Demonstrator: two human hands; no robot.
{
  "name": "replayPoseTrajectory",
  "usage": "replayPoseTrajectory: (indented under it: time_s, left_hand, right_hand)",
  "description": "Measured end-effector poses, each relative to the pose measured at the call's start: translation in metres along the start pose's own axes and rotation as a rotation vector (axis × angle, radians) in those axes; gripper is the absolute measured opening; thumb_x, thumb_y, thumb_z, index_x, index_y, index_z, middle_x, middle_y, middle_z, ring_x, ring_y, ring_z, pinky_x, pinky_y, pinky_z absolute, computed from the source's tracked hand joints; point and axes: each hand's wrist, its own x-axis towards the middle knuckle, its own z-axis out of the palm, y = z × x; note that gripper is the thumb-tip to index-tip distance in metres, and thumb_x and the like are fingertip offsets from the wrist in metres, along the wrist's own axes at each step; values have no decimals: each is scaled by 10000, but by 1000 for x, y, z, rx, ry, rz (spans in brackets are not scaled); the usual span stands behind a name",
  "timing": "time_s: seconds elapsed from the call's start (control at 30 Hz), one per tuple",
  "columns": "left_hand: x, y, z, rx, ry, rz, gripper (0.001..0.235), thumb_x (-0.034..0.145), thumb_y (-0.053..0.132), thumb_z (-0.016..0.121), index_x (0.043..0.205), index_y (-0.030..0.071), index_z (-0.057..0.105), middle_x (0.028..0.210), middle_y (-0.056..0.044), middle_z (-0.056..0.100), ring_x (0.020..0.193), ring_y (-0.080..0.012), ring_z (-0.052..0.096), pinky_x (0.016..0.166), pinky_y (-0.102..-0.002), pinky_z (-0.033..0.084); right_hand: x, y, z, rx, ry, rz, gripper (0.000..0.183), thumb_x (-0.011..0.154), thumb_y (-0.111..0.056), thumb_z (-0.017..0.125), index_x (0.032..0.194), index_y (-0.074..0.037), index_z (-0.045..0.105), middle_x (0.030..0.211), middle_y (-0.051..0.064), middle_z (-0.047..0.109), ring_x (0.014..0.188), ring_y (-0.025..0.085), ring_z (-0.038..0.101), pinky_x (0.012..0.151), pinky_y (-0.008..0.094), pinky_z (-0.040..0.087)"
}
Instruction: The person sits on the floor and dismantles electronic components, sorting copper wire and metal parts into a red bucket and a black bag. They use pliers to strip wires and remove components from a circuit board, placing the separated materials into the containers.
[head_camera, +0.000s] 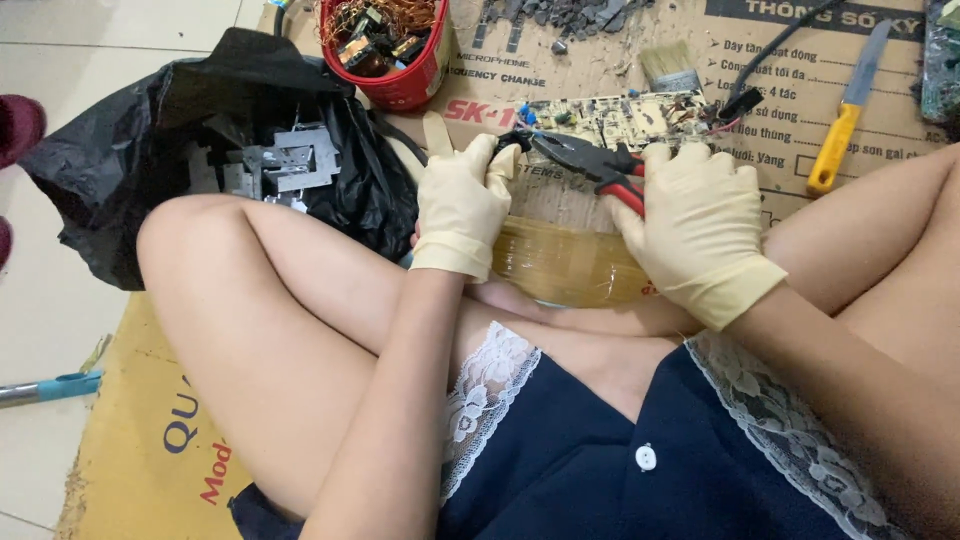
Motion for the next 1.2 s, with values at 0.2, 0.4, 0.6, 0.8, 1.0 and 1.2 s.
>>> replayPoseTrajectory:
  time_s: [0.2, 0.4, 0.6, 0.8, 1.0, 1.2]
  left_hand:
    - [-1, 26, -37, -118, -314, -190, 483, 680, 664, 756, 792, 198, 693, 783, -144, 744, 908, -372, 737, 842, -435, 558]
    - [15, 31, -29, -110, -570, -228, 797, 498, 609, 938, 1095, 147, 682, 1137, -82, 736, 1170, -332, 670, 1012, -503, 533]
    - [13, 31, 18, -16, -642, -33, 710, 596, 508, 933, 1162, 200, 634, 1240, -32, 640, 1195, -329, 647, 1022, -530, 529]
    - [9, 42, 7, -129, -684, -79, 632, 683, 417, 881, 1168, 123, 601, 1274, -111, 627, 1237, -371, 624, 1062, -532, 513]
    - [17, 40, 23, -104, -550, -116, 587, 714, 384, 831, 1179, 171, 543, 1210, -65, 577, 1147, -345, 676, 986, -508, 568]
    - [15, 38, 32, -63, -432, -67, 578, 747, 283, 842, 1161, 82, 492, 1159, -120, 549, 1137, -407, 662, 978, -513, 578]
  right_hand:
    - [4, 19, 4, -51, -114, -98, 535, 827, -614, 708, 1022, -117, 669, 807, 84, 700, 815, 323, 756, 707, 456, 582]
    - [3, 51, 48, -91, -10, -230, 395, 823, -516, 665, 1002, -166, 634, 823, 52, 646, 829, 295, 719, 719, 415, 551]
    - [3, 50, 48, -151, 129, -301, 336, 879, -516, 631, 943, -188, 594, 736, 37, 571, 712, 299, 680, 622, 408, 519]
    - [6, 52, 33, -13, 0, -321, 318, 872, -420, 681, 946, -117, 618, 776, 107, 616, 768, 365, 696, 708, 448, 539]
    - [13, 34, 18, 146, -323, -116, 216, 873, -248, 638, 1032, -107, 601, 856, 148, 684, 863, 414, 730, 749, 521, 564]
    - [22, 17, 8, 202, -751, 159, 243, 778, -164, 616, 1014, -192, 667, 945, 118, 764, 1000, 369, 749, 849, 489, 573]
